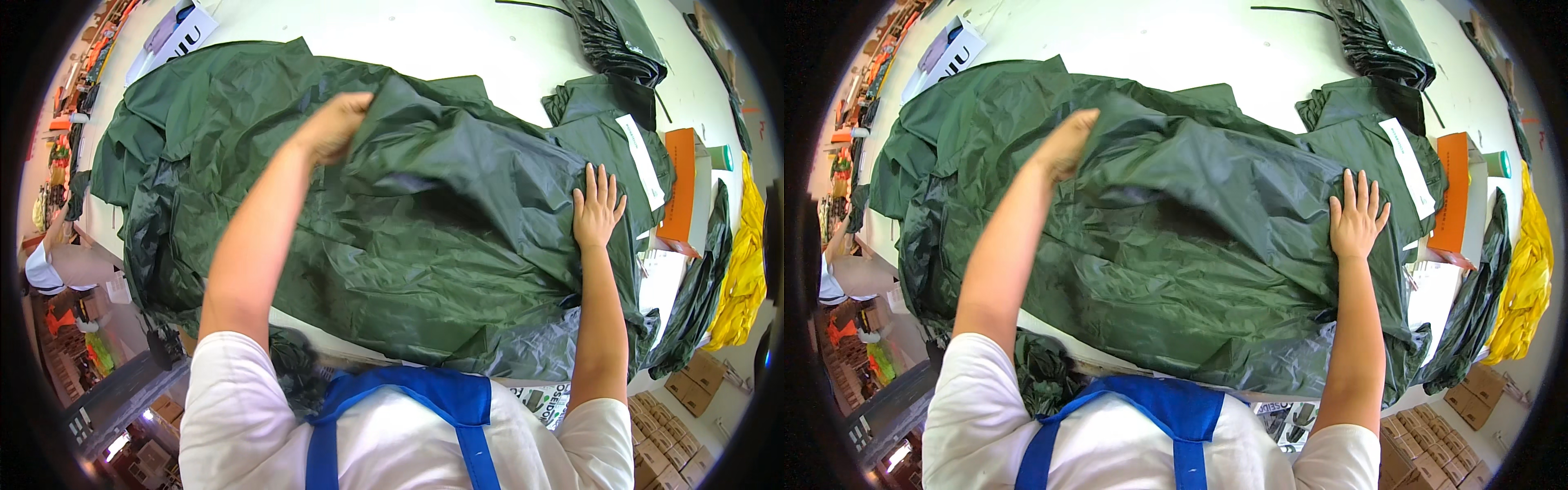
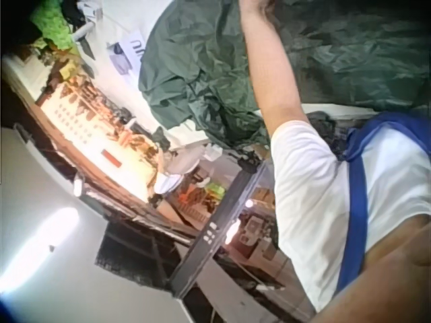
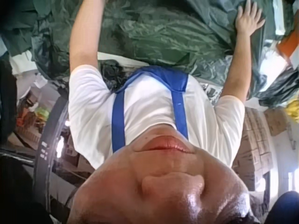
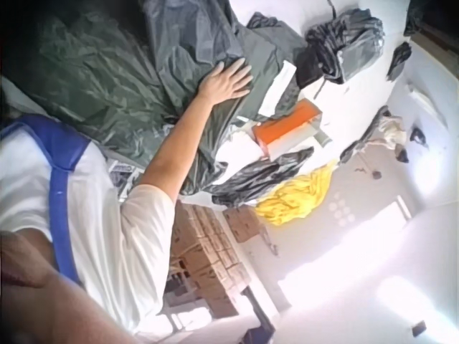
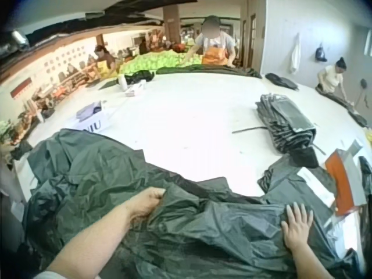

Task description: The person folds a green jacket on a table, aligns the edges, and uses scissors to trim loose threads from the seams. The jacket is then folded into a compact shape and placed on a stack of similar items.

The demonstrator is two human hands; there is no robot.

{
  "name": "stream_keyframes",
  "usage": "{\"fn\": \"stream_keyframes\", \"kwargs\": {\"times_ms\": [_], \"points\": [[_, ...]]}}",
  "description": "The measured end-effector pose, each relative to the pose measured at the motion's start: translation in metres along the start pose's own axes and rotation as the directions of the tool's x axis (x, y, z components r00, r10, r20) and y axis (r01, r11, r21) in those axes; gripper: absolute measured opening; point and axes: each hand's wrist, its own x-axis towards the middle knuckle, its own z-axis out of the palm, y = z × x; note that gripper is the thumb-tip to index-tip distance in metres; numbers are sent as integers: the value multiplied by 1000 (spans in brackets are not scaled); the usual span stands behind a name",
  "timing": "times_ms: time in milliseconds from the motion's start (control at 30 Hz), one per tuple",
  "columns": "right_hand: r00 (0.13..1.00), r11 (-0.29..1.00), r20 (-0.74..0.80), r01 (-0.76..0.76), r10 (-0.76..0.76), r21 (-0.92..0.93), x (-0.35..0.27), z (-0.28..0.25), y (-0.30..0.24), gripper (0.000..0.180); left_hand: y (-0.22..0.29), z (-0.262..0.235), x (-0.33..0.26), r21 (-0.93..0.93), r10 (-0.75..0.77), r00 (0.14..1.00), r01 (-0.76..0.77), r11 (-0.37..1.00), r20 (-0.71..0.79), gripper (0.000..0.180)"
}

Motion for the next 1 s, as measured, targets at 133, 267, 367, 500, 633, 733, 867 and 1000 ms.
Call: {"fn": "stream_keyframes", "kwargs": {"times_ms": [133,267,367,500,633,733,867,1000], "points": [[992,992,-18,122,-122,39,2,-6,-4,53,1,-61,18,572,351,936,-306,761,34,37],[996,996,-18,87,-87,-18,1,-3,-4,56,-29,-37,-13,679,510,846,-281,678,-158,53],[998,996,12,62,-61,-63,-5,4,-1,56,-73,-53,-89,976,654,757,-137,169,-7,47],[997,986,53,71,-64,-149,-6,9,0,54,-122,-125,-204,865,743,512,468,179,-431,51],[998,995,41,45,-42,-89,-5,12,1,54,-162,-202,-272,493,523,330,845,207,-786,55],[977,997,211,33,-16,-76,-17,8,0,55,-157,-229,-282,397,111,382,867,301,-918,56],[969,998,246,42,-28,-52,-17,3,0,57,-159,-242,-301,552,311,471,787,274,-826,53],[972,997,234,19,-2,-71,-20,10,1,56,-178,-240,-315,387,352,203,700,600,-914,47]]}}
